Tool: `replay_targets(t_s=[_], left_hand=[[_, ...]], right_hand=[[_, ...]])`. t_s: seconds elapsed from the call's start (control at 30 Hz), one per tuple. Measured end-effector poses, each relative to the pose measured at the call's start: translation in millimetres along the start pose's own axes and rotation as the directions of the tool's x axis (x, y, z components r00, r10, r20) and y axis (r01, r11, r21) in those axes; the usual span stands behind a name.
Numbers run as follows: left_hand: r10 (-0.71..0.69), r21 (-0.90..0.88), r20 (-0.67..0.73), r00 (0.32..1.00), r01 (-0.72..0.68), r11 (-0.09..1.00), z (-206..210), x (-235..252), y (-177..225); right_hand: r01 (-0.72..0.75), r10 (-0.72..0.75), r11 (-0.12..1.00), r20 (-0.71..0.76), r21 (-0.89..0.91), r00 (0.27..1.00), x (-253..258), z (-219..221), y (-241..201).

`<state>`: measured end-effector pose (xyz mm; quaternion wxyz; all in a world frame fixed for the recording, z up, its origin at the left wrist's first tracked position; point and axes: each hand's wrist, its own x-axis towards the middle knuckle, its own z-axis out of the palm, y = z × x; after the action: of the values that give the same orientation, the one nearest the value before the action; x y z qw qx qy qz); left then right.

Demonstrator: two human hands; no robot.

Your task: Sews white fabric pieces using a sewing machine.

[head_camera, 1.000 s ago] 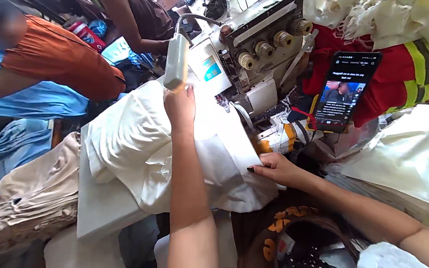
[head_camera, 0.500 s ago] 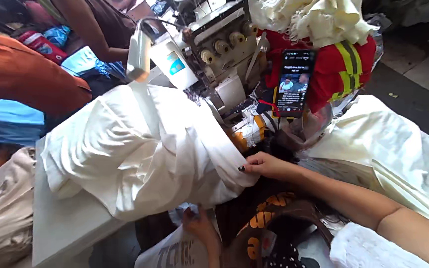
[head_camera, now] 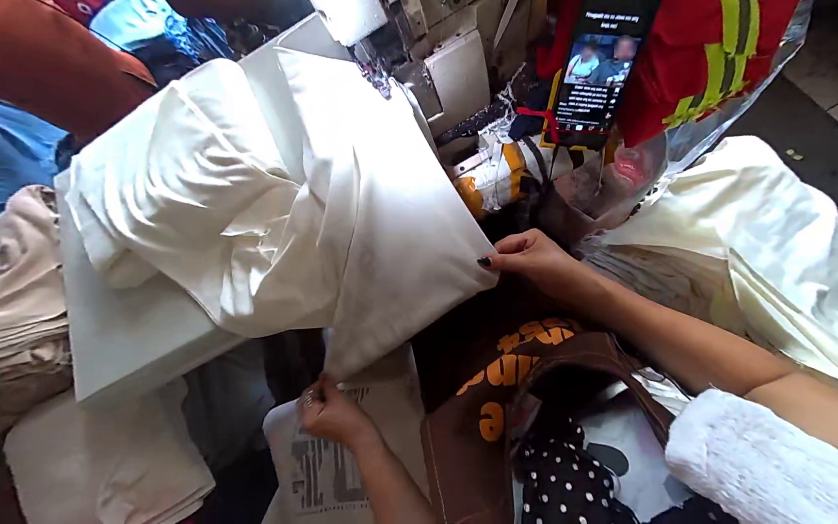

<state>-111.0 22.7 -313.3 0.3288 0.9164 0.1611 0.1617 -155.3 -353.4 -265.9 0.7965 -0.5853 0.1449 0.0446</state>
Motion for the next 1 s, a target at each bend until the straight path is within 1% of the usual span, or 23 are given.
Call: replay_targets(t_s=[0.07,0.13,0.17,0.23,0.3,0.33,0.4,0.43,0.47,0.5,0.53,0.57,0.6,0.63,0.67,0.7,0.77,0.8,0.83,0.87,0.9,0.97,1.0], left_hand=[[0.036,0.069,-0.093,0.995,-0.03,0.997,-25,8,10],[0.1,0.109,-0.206,0.973,-0.079,0.991,-42,19,15],[0.113,0.105,-0.261,0.959,-0.089,0.991,-48,25,18],[0.078,0.038,-0.323,0.943,-0.07,0.997,-60,37,24],[0.064,-0.052,-0.336,0.94,-0.086,0.995,-65,46,30],[0.067,-0.064,-0.33,0.942,-0.093,0.994,-66,48,33],[0.123,0.013,-0.313,0.942,-0.125,0.992,-64,48,36],[0.191,0.072,-0.272,0.943,-0.178,0.981,-62,46,38],[0.287,0.087,-0.188,0.939,-0.275,0.958,-60,41,42],[0.381,0.048,-0.089,0.92,-0.378,0.925,-54,33,51],[0.456,-0.05,0.025,0.89,-0.454,0.89,-43,21,64],[0.513,-0.192,0.15,0.845,-0.484,0.853,-28,3,79],[0.561,-0.336,0.27,0.782,-0.47,0.816,-12,-17,96],[0.595,-0.443,0.372,0.712,-0.427,0.788,6,-37,113],[0.611,-0.508,0.434,0.662,-0.381,0.773,23,-55,128],[0.592,-0.527,0.465,0.658,-0.332,0.783,37,-67,141],[0.503,-0.568,0.427,0.752,-0.21,0.795,54,-70,156],[0.461,-0.621,0.386,0.799,-0.144,0.77,58,-63,159],[0.425,-0.676,0.357,0.832,-0.084,0.732,58,-54,162],[0.396,-0.709,0.329,0.858,-0.052,0.703,57,-45,163],[0.381,-0.732,0.296,0.876,-0.049,0.68,54,-40,163],[0.407,-0.752,0.22,0.886,-0.112,0.65,50,-40,160],[0.461,-0.757,0.177,0.87,-0.179,0.628,49,-43,158]], right_hand=[[0.03,-0.03,0.999,-0.018,-0.012,0.999,-3,7,-1],[0.018,-0.018,1.0,-0.013,0.001,1.0,-7,14,-5],[-0.005,0.005,1.0,0.001,0.02,1.0,-8,17,-9],[-0.056,0.051,0.995,0.066,0.078,0.997,-11,20,-14],[-0.083,0.068,0.989,0.125,0.118,0.99,-12,20,-16],[-0.081,0.064,0.988,0.133,0.128,0.989,-14,21,-16],[-0.055,0.042,0.991,0.108,0.125,0.993,-15,23,-16],[-0.046,0.037,0.992,0.081,0.115,0.996,-16,24,-15],[-0.041,0.036,0.994,0.057,0.098,0.998,-16,25,-14],[-0.047,0.045,0.996,0.037,0.07,0.998,-16,26,-14],[-0.057,0.056,0.998,0.024,0.03,0.998,-15,27,-14],[-0.058,0.059,0.998,0.017,-0.014,0.998,-14,30,-14],[-0.047,0.049,0.997,0.023,-0.061,0.999,-13,34,-14],[-0.022,0.026,0.994,0.04,-0.103,0.999,-12,39,-15],[0.016,-0.006,0.99,0.069,-0.14,0.998,-11,45,-16],[0.069,-0.051,0.983,0.104,-0.172,0.993,-8,49,-17],[0.244,-0.201,0.939,0.19,-0.242,0.961,1,52,-17],[0.358,-0.304,0.89,0.218,-0.282,0.928,9,49,-17],[0.439,-0.391,0.842,0.206,-0.314,0.897,18,44,-23],[0.481,-0.456,0.804,0.157,-0.349,0.876,28,39,-33],[0.481,-0.489,0.787,0.086,-0.386,0.868,39,33,-48],[0.468,-0.538,0.783,-0.071,-0.409,0.84,70,23,-66],[0.466,-0.541,0.805,-0.133,-0.368,0.83,86,21,-70]])
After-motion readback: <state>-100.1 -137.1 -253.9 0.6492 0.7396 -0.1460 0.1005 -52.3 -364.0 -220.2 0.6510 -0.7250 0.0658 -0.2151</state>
